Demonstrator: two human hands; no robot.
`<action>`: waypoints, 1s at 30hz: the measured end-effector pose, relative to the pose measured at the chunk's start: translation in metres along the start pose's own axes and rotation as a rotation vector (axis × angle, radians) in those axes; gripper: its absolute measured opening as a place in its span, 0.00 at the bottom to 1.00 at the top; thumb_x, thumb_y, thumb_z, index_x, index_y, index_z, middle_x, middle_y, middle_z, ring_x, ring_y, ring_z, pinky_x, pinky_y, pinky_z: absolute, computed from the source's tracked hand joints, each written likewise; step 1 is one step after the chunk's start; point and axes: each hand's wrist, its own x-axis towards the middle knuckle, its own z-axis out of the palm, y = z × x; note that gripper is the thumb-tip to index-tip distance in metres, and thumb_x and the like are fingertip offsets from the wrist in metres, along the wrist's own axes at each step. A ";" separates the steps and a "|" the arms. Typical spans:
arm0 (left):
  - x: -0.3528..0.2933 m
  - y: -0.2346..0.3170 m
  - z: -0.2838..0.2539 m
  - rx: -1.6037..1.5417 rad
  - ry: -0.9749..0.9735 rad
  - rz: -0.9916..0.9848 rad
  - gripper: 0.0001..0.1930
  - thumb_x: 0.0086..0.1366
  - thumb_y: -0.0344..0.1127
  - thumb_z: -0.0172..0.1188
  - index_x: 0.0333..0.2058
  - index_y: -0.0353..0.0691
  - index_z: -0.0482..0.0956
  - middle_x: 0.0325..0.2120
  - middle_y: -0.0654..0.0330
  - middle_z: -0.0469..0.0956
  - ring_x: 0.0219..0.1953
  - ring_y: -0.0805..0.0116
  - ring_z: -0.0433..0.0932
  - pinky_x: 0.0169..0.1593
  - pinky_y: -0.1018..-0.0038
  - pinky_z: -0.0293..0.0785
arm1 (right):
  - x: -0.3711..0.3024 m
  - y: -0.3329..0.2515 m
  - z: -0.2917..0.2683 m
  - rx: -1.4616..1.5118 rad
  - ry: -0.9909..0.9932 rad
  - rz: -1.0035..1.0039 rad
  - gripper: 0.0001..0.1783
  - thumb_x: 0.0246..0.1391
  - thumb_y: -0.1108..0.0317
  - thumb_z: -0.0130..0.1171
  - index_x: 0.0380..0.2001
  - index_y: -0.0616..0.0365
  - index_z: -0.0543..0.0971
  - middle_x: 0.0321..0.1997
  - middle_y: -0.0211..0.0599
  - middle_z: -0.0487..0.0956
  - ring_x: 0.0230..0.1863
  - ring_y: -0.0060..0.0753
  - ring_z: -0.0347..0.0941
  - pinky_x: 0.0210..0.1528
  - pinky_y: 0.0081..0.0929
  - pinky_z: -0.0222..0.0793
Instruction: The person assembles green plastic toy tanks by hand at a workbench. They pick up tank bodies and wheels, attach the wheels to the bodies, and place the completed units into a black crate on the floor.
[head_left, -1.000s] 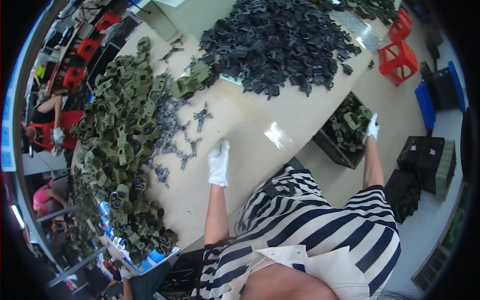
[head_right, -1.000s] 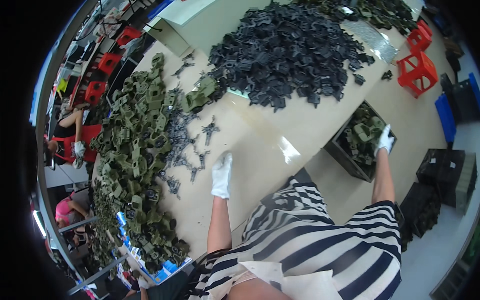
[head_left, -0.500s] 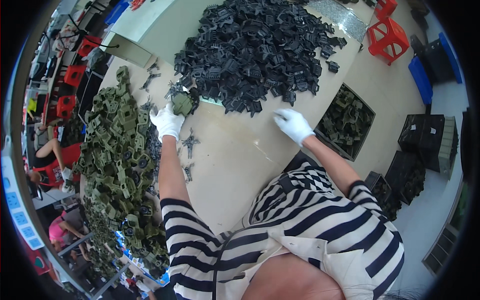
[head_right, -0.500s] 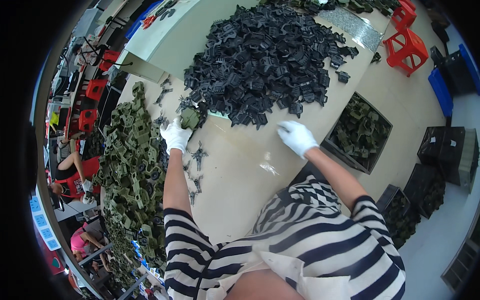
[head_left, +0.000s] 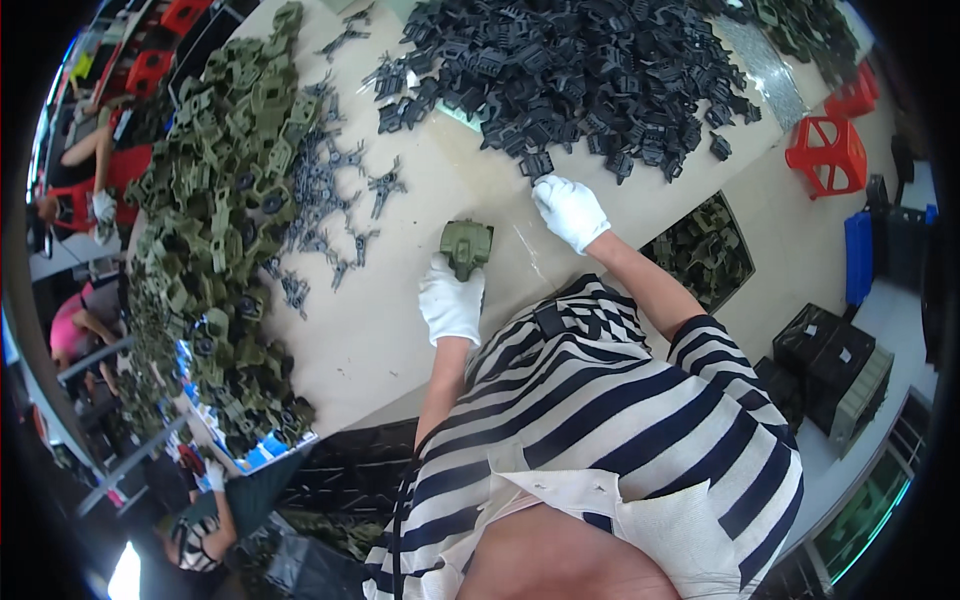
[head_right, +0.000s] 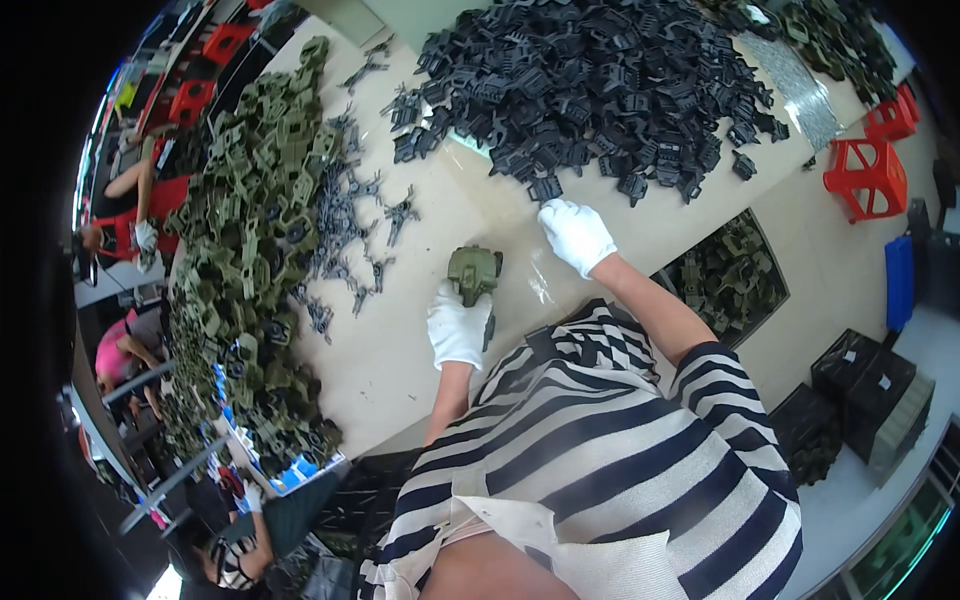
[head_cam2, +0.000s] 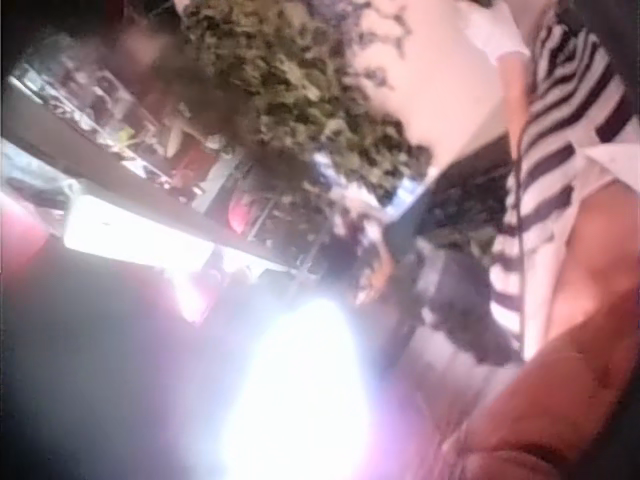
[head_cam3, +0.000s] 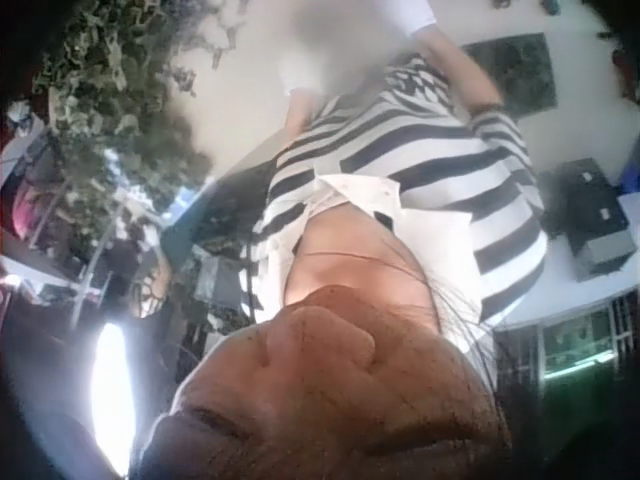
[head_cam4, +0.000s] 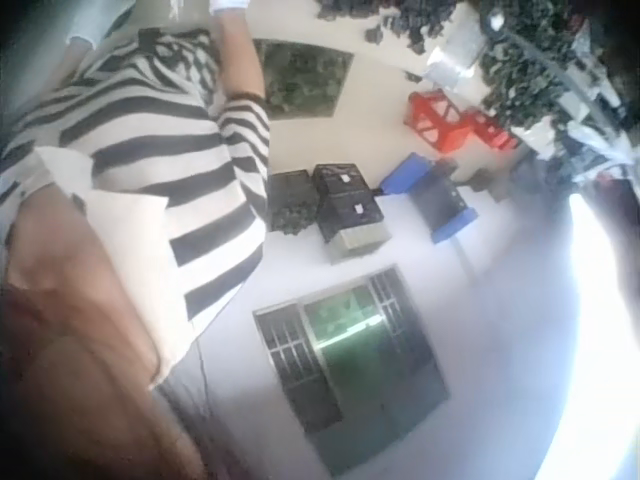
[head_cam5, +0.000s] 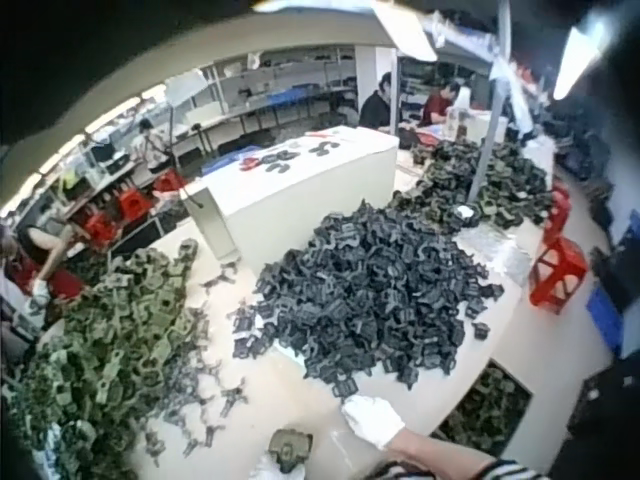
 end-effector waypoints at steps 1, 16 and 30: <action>0.001 -0.014 0.011 -0.030 0.073 0.057 0.40 0.47 0.46 0.74 0.54 0.30 0.69 0.37 0.43 0.81 0.41 0.44 0.81 0.50 0.57 0.76 | -0.004 -0.002 0.000 0.052 0.038 0.100 0.12 0.54 0.62 0.60 0.39 0.55 0.77 0.42 0.44 0.80 0.41 0.52 0.78 0.40 0.44 0.75; 0.015 -0.034 0.006 -1.069 -0.405 -0.111 0.30 0.61 0.31 0.68 0.60 0.43 0.67 0.42 0.62 0.80 0.39 0.73 0.80 0.41 0.74 0.81 | -0.033 0.001 0.005 -0.076 -0.044 -0.211 0.24 0.45 0.73 0.57 0.50 0.47 0.75 0.56 0.42 0.72 0.60 0.47 0.68 0.56 0.41 0.66; -0.044 0.011 -0.077 -1.303 -0.398 -0.035 0.26 0.65 0.27 0.62 0.61 0.41 0.68 0.45 0.62 0.80 0.43 0.74 0.80 0.46 0.74 0.80 | -0.001 -0.051 -0.054 0.963 -0.290 0.216 0.28 0.65 0.59 0.55 0.64 0.58 0.68 0.59 0.42 0.76 0.61 0.41 0.70 0.63 0.36 0.64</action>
